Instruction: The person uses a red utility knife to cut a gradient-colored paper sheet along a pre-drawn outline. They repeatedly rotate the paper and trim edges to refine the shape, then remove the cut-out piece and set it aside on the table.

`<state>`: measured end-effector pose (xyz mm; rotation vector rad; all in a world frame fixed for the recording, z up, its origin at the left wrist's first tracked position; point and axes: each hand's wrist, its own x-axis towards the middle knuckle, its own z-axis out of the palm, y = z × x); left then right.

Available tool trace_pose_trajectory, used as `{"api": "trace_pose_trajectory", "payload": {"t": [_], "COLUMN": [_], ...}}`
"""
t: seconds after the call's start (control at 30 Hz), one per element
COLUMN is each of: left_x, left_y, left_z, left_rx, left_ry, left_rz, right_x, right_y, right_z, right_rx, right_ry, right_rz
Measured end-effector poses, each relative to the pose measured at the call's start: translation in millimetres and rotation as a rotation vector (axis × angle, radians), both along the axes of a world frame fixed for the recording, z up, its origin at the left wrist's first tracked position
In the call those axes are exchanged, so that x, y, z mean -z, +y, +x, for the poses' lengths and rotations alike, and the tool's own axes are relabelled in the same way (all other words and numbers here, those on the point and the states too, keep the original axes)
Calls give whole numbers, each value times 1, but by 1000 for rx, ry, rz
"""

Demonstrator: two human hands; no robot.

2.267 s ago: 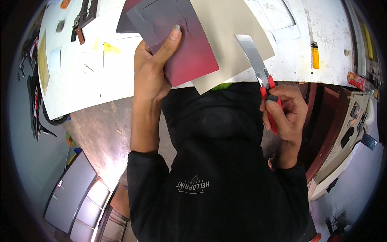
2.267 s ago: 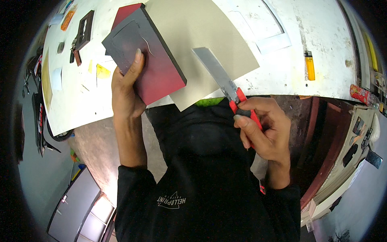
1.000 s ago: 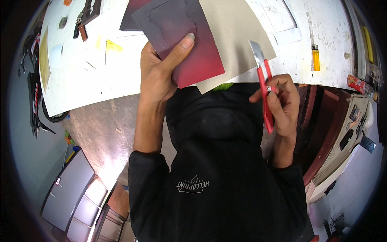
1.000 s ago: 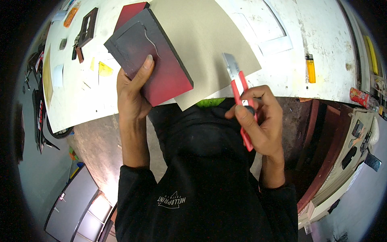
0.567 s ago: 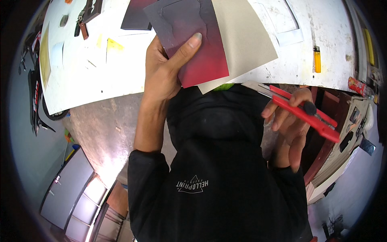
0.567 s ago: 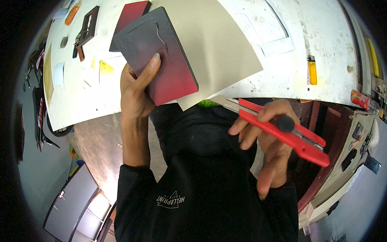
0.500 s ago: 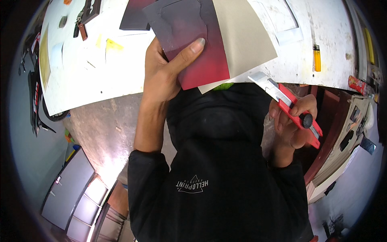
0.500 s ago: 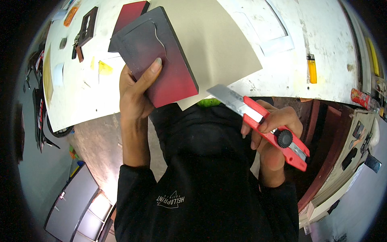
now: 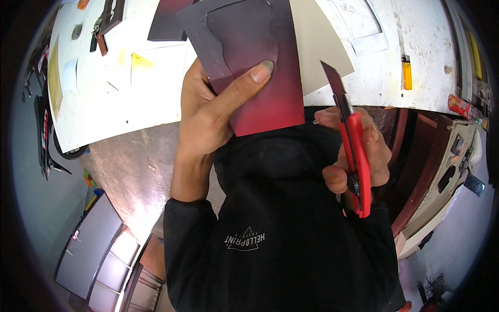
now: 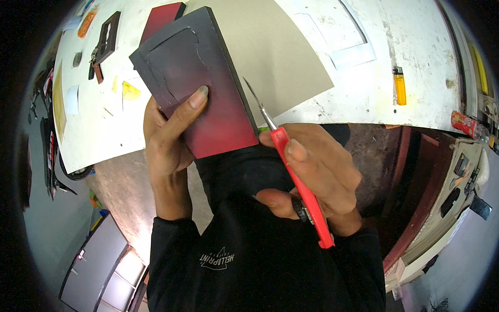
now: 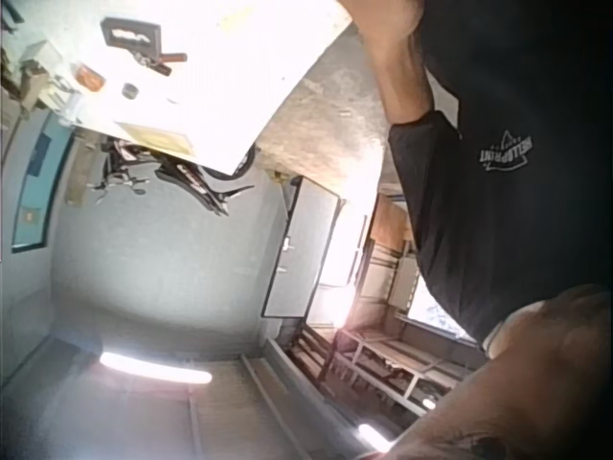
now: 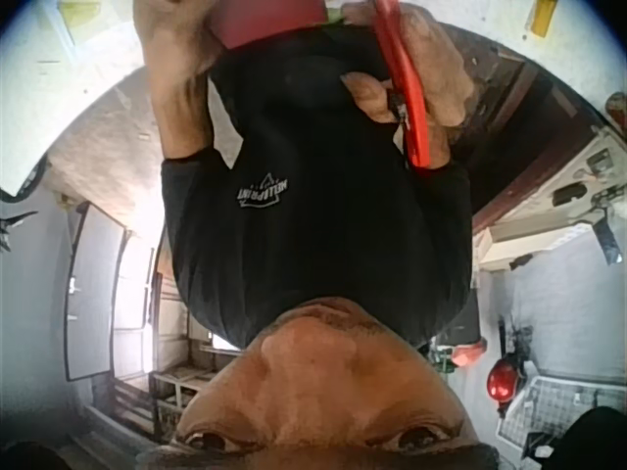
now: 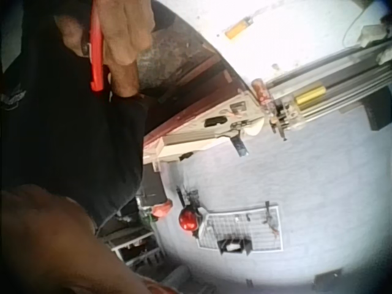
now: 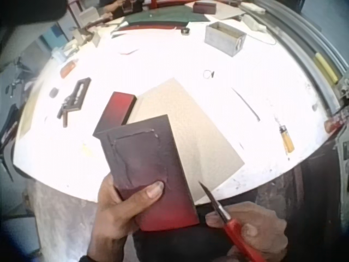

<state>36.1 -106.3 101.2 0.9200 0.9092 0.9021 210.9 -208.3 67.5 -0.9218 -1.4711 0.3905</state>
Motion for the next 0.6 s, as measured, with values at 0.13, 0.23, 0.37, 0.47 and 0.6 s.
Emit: {"api": "trace_pose_trajectory", "payload": {"t": [0.13, 0.23, 0.37, 0.47, 0.6], "left_x": [-2, 0, 0, 0, 0], "left_y": [-1, -1, -3, -2, -3], "left_z": [-2, -2, 1, 0, 1], "left_rx": [4, 0, -20, -9, -6], "left_ry": [78, 49, 0, -3, -4], "left_rz": [-45, -37, -34, -26, -30], "right_x": [1, -7, -17, -22, -26], "right_y": [-10, -4, 8, 10, 10], "right_z": [-6, -7, -1, 0, -1], "right_rx": [113, 142, 59, 45, 68], "right_ry": [41, -7, -123, -161, -197], "right_rz": [-103, -91, -129, -164, -180]}}
